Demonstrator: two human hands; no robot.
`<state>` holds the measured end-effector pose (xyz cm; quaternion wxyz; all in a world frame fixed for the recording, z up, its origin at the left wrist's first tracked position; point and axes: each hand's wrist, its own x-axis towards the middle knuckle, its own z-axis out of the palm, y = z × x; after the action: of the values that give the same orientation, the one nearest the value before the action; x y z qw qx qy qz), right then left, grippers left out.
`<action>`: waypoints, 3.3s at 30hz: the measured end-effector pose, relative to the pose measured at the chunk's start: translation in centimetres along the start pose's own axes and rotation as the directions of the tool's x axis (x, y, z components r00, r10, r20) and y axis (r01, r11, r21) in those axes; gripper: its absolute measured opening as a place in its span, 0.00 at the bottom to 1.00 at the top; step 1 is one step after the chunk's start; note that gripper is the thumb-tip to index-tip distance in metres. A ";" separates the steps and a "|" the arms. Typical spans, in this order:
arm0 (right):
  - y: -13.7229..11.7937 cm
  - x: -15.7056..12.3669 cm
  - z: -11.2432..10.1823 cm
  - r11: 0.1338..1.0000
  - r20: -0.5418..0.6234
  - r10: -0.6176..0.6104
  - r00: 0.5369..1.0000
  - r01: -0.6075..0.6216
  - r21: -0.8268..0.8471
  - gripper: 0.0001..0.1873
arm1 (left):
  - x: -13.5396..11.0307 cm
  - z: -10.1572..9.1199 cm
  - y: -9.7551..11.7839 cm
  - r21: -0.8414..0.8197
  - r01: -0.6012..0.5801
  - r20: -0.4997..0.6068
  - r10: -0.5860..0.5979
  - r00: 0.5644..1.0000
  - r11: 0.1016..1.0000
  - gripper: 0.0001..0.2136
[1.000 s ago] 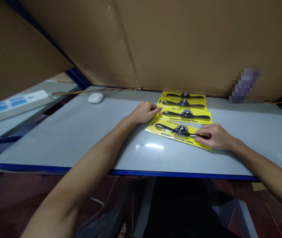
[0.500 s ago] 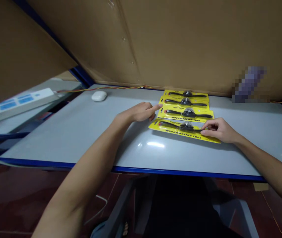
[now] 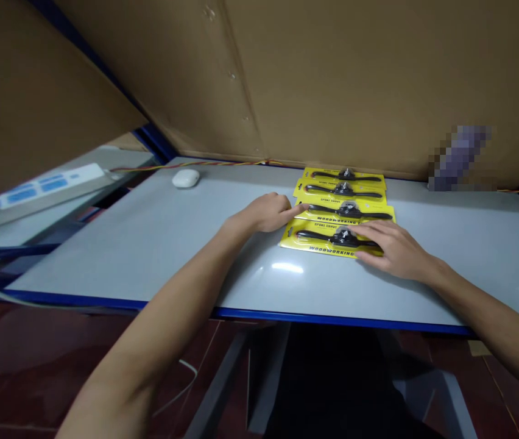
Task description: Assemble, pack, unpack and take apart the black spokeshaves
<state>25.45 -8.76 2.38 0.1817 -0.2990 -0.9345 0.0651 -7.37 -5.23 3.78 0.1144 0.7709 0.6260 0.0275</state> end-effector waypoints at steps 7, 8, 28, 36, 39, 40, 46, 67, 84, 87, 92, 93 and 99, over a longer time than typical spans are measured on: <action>-1.0 0.3 0.3 0.992 0.068 0.001 0.998 0.008 -0.123 0.26 | -0.4 0.4 1.7 0.083 -0.065 0.026 0.063 0.998 0.994 0.35; -0.8 0.2 0.3 0.991 0.059 -0.014 0.998 0.022 -0.133 0.25 | -0.3 0.5 1.8 0.080 -0.065 0.015 0.064 0.998 0.995 0.34; 1.4 -0.8 0.1 0.973 -0.221 -0.065 0.973 0.013 -0.232 0.18 | 0.9 2.2 1.9 -0.900 -0.096 -0.079 0.058 0.995 0.425 0.20; 1.2 -0.6 0.2 0.976 -0.226 -0.065 0.972 0.015 -0.217 0.18 | 1.3 2.3 0.7 -0.890 -0.085 -0.048 0.095 0.994 0.448 0.25; 1.2 -0.6 0.1 0.972 -0.221 -0.084 0.972 0.032 -0.232 0.18 | 1.3 2.1 0.6 -0.880 -0.059 -0.027 0.074 0.997 0.470 0.24; 1.2 -0.6 0.1 0.973 -0.221 -0.084 0.972 0.032 -0.230 0.18 | 1.3 2.0 0.7 -0.877 -0.054 -0.024 0.070 0.997 0.478 0.24; 1.0 -0.8 0.1 0.982 -0.245 -0.051 0.968 0.004 -0.188 0.18 | 1.0 1.6 1.0 -0.863 -0.070 -0.067 0.024 0.997 0.501 0.18; 1.5 -0.8 0.0 0.992 -0.316 -0.061 0.947 0.021 -0.128 0.19 | 1.4 2.2 -1.4 -0.989 -0.031 -0.011 0.134 0.991 0.148 0.24; -0.1 -0.5 0.4 0.997 -0.292 -0.024 0.956 0.001 -0.079 0.18 | 0.7 1.1 -0.2 -0.989 0.040 0.068 0.201 0.977 0.141 0.22; -0.6 -0.1 0.4 0.998 -0.277 0.030 0.960 -0.043 -0.042 0.18 | 0.9 1.2 -0.1 -0.993 0.047 0.070 0.219 0.973 0.112 0.21; -0.9 0.3 0.4 0.990 -0.220 0.142 0.965 -0.141 0.022 0.20 | 1.3 1.4 -0.5 -0.994 0.033 0.054 0.208 0.977 0.104 0.20; -0.9 0.3 0.5 0.988 -0.207 0.157 0.966 -0.153 0.034 0.20 | 1.3 1.3 -0.7 -0.994 0.026 0.048 0.201 0.978 0.110 0.21; -0.8 0.3 0.6 0.982 -0.170 0.188 0.967 -0.185 0.035 0.20 | 1.7 1.0 -2.4 -0.987 -0.014 0.006 0.128 0.992 0.158 0.23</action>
<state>24.58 -9.23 2.09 0.2577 -0.3882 -0.8825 0.0644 -9.08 -3.32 2.14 0.6122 0.5420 0.4165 0.3974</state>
